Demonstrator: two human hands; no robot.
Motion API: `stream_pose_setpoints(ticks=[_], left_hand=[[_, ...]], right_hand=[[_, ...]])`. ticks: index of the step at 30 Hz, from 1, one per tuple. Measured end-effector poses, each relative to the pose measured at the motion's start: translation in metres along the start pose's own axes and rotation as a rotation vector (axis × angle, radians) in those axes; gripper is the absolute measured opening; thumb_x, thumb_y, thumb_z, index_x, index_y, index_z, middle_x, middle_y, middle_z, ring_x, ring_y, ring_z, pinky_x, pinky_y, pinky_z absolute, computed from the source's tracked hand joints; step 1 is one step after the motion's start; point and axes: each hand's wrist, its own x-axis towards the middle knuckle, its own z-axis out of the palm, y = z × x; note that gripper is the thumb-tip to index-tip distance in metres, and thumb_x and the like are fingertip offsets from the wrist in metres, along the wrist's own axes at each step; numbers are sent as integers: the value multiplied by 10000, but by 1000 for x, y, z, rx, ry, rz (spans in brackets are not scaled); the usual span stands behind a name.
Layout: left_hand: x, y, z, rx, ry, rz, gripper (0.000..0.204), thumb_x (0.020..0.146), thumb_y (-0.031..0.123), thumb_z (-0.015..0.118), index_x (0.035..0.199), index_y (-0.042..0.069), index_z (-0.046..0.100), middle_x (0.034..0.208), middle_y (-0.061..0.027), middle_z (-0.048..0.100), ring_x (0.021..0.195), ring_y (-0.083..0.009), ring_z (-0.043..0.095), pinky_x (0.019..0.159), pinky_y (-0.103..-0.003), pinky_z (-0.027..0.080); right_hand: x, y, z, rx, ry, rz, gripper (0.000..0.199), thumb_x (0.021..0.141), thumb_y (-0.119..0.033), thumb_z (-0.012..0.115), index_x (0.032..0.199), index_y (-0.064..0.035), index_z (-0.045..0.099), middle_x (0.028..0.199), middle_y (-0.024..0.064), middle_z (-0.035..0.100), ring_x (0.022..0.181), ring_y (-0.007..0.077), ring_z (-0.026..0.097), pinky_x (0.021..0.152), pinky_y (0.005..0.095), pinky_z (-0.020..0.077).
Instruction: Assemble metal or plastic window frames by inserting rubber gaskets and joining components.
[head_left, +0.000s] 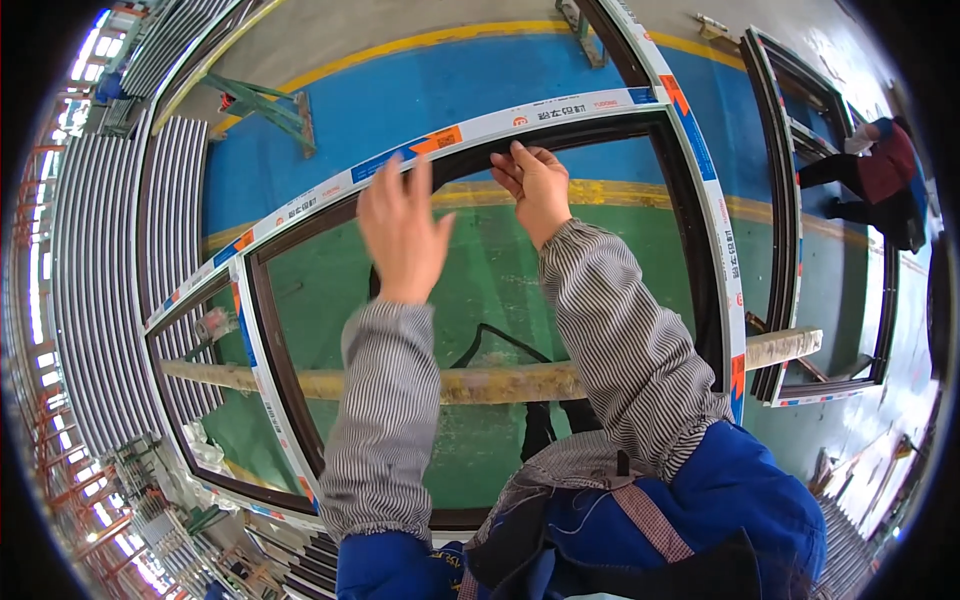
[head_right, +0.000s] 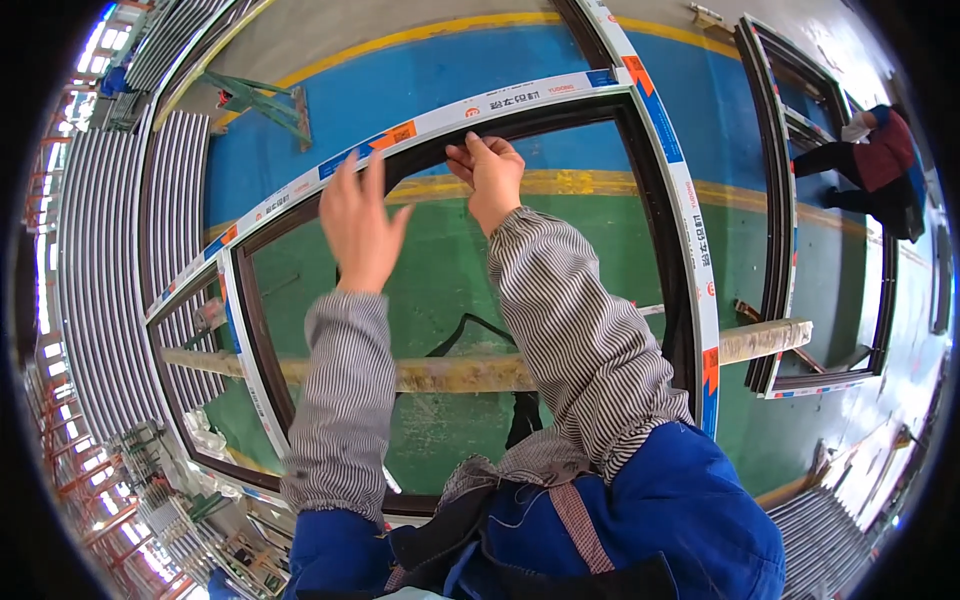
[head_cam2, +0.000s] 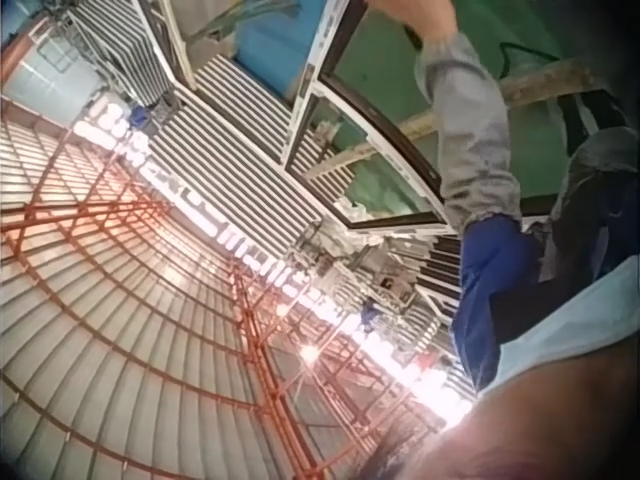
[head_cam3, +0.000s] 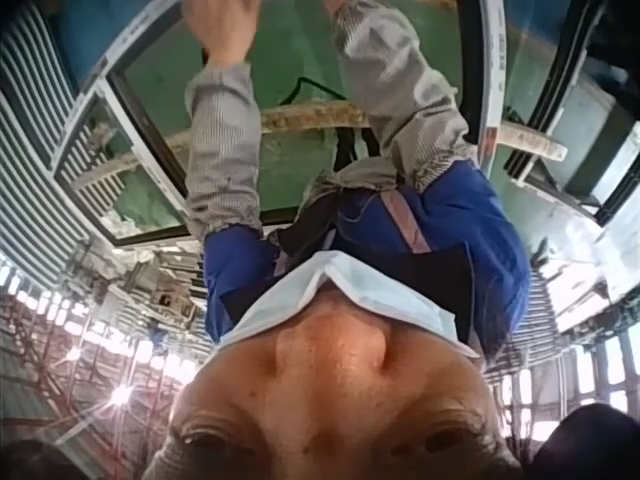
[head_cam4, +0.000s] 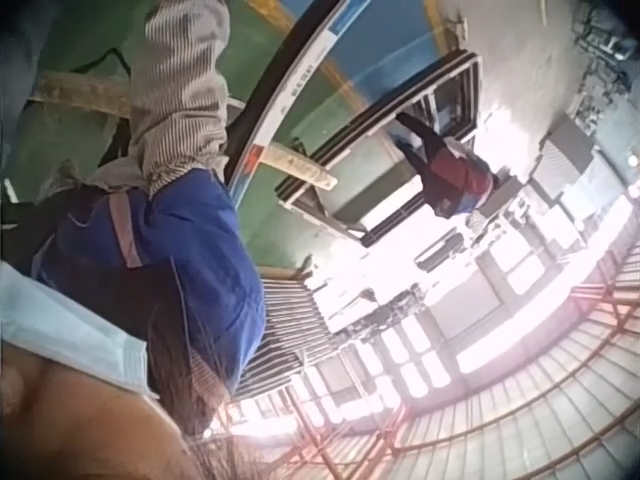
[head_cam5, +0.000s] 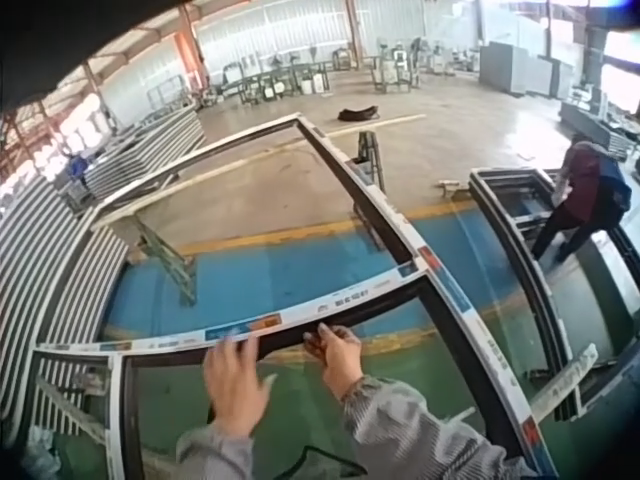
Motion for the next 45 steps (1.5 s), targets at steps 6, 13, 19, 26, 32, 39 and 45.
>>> stream_pose_setpoints(ticks=[6, 13, 19, 26, 32, 39, 45], left_hand=[[69, 10, 49, 79, -23, 312, 632, 760, 213, 717, 1320, 54, 472, 1071, -80, 591, 1013, -241, 570, 935, -376, 436], [87, 4, 47, -30, -179, 294, 687, 702, 210, 787, 1302, 68, 483, 989, -48, 586, 910, -223, 585, 777, -363, 481], [78, 19, 55, -7, -54, 287, 688, 692, 243, 796, 1291, 74, 502, 1002, -47, 583, 941, -226, 573, 807, -371, 465], [78, 21, 60, -70, -34, 191, 658, 720, 249, 774, 1300, 102, 500, 1079, -53, 583, 950, -239, 569, 816, -380, 463], [54, 10, 38, -4, 242, 198, 673, 689, 296, 795, 1281, 124, 525, 1133, -70, 598, 1098, -289, 544, 925, -424, 424], [-183, -47, -85, -432, 547, -743, 473, 843, 27, 632, 1283, -3, 461, 1251, -160, 473, 1196, -281, 448, 1040, -390, 344], [-354, 31, 15, -1026, -21, -1467, 880, 671, 90, 789, 1393, -53, 306, 1398, -236, 391, 1301, -327, 399, 1073, -404, 361]], right_hand=[[5, -1, -8, -112, -148, 135, 129, 922, -121, 627, 856, -65, 532, 779, 54, 645, 587, 53, 538, 648, 291, 590], [4, -33, -20, -564, -235, -44, 207, 857, -112, 696, 1015, -40, 584, 851, 63, 650, 637, 145, 564, 621, 317, 535], [17, -80, -6, -1808, -369, -1583, 547, 690, -185, 778, 1179, -108, 546, 1095, 63, 538, 1091, 266, 503, 961, 453, 376], [42, -89, -5, -1851, -599, -1651, 512, 681, -297, 777, 1099, -113, 545, 925, 17, 549, 889, 209, 565, 813, 355, 444], [21, -79, 12, -1826, -641, -1389, 547, 688, -243, 787, 1149, -106, 524, 1082, 77, 547, 1025, 277, 539, 907, 415, 415], [-81, -46, -55, -1616, -639, -1198, 559, 778, -167, 729, 1282, -87, 499, 1356, 143, 452, 1246, 346, 432, 1030, 464, 337], [-178, -21, -128, -1519, -700, -938, 398, 788, -127, 710, 1152, -44, 571, 1251, 147, 539, 1144, 359, 517, 965, 454, 402]])
